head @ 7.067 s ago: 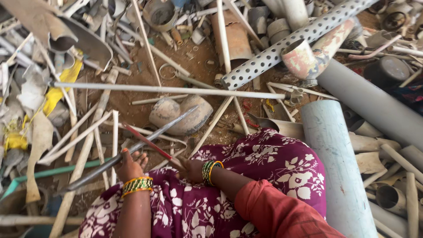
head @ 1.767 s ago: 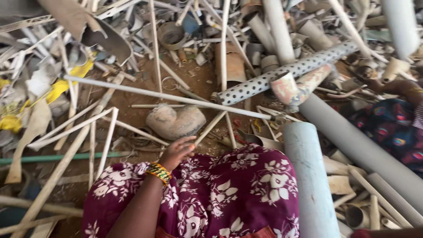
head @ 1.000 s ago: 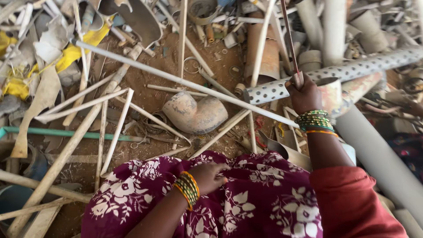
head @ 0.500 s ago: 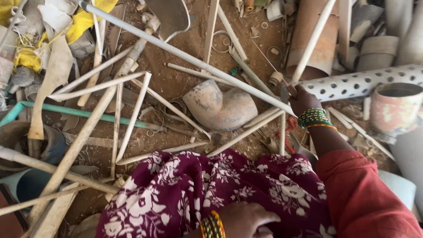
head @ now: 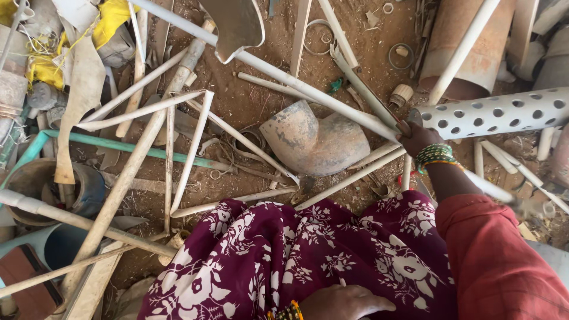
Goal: The person saws a plastic pipe using a hand saw, then handles and saws a different, thinner white plastic pipe among a pile of recycling scrap.
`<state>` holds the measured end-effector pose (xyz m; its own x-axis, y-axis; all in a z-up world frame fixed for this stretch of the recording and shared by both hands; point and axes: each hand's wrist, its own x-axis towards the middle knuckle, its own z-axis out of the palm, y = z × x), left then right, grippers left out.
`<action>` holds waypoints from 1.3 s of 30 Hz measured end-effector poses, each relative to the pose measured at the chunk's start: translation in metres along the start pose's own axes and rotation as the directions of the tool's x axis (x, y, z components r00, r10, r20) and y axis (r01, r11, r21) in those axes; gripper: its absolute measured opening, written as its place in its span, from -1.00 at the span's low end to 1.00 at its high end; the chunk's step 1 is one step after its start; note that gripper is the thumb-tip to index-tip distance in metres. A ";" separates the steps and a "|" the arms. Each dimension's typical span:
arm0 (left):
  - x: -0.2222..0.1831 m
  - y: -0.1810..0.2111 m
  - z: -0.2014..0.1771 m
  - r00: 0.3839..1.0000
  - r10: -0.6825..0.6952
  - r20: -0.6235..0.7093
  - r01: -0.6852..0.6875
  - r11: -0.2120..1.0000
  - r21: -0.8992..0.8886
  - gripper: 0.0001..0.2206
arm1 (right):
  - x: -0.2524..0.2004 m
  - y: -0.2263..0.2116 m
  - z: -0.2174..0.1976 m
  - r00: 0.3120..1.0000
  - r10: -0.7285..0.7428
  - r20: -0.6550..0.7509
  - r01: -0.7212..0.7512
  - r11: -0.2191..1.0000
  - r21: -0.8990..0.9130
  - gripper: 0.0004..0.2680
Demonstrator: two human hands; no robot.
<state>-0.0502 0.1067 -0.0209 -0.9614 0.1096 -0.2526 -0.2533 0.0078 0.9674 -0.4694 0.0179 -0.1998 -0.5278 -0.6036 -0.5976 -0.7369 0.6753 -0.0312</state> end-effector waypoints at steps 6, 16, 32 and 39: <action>-0.004 0.007 -0.002 0.999 -0.009 -0.050 0.006 0.999 -0.053 -0.55 | -0.001 -0.009 0.012 0.983 0.011 0.185 -0.070 0.946 0.316 -0.61; -0.004 0.001 0.006 0.995 0.048 -0.093 -0.049 0.999 -0.010 -0.58 | -0.020 -0.030 0.016 0.990 0.105 0.099 -0.092 0.988 -0.127 -0.60; -0.004 0.013 -0.003 0.999 0.015 -0.044 -0.016 1.000 -0.023 -0.60 | -0.016 -0.024 0.035 0.999 0.021 0.049 -0.026 0.993 0.113 -0.56; -0.012 0.023 -0.007 0.994 -0.075 -0.073 0.070 0.995 -0.066 -0.60 | -0.011 -0.022 0.037 0.994 0.074 -0.082 -0.053 0.969 0.242 -0.62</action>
<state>-0.0457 0.0982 0.0040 -0.9450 0.0356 -0.3252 -0.3267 -0.0501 0.9438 -0.4317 0.0253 -0.2225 -0.6139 -0.5844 -0.5306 -0.5842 0.7884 -0.1924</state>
